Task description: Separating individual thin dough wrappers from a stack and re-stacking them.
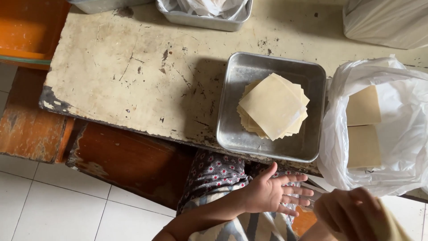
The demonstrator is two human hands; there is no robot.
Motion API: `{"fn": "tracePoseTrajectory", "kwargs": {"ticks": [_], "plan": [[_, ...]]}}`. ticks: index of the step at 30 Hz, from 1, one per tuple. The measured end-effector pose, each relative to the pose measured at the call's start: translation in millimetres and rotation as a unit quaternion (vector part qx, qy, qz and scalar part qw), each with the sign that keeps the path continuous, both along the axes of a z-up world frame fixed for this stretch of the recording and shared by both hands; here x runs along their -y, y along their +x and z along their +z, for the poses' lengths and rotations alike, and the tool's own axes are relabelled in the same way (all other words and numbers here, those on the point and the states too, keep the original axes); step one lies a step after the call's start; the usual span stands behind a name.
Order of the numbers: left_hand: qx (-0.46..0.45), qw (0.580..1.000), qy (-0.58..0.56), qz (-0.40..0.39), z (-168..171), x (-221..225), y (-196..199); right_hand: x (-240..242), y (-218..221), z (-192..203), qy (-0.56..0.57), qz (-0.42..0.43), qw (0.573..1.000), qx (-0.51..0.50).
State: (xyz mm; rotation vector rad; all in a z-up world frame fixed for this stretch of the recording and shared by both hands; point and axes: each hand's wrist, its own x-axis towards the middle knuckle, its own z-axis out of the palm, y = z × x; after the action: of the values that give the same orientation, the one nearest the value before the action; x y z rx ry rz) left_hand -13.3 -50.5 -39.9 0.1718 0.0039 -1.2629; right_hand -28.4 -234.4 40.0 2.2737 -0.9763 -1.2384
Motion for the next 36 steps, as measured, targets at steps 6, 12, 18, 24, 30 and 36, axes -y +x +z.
{"fn": "tracePoseTrajectory", "kwargs": {"ticks": [6,12,18,24,30,36], "plan": [[-0.041,0.999,-0.014,0.003,-21.5,6.7,-8.6,15.2,-19.8,-55.9,0.246,0.435,0.758,0.419],[-0.204,0.967,-0.146,0.033,-18.3,0.1,-8.9,-12.0,-17.9,-55.9,0.385,0.145,0.73,0.546],[0.005,0.999,0.038,-0.001,9.8,-8.3,-3.1,72.4,-32.0,-37.9,0.105,0.592,0.691,0.402],[-0.019,0.999,0.042,-0.012,-4.5,1.7,-4.3,-29.6,17.3,7.3,0.258,0.483,0.692,0.471],[-0.179,0.974,-0.105,0.095,-26.8,4.0,-16.3,-19.8,-13.8,-53.1,0.386,0.204,0.725,0.533],[-0.043,0.998,0.034,-0.003,-7.1,-1.9,-7.8,-8.9,2.3,32.6,0.543,0.324,0.556,0.539]]}}
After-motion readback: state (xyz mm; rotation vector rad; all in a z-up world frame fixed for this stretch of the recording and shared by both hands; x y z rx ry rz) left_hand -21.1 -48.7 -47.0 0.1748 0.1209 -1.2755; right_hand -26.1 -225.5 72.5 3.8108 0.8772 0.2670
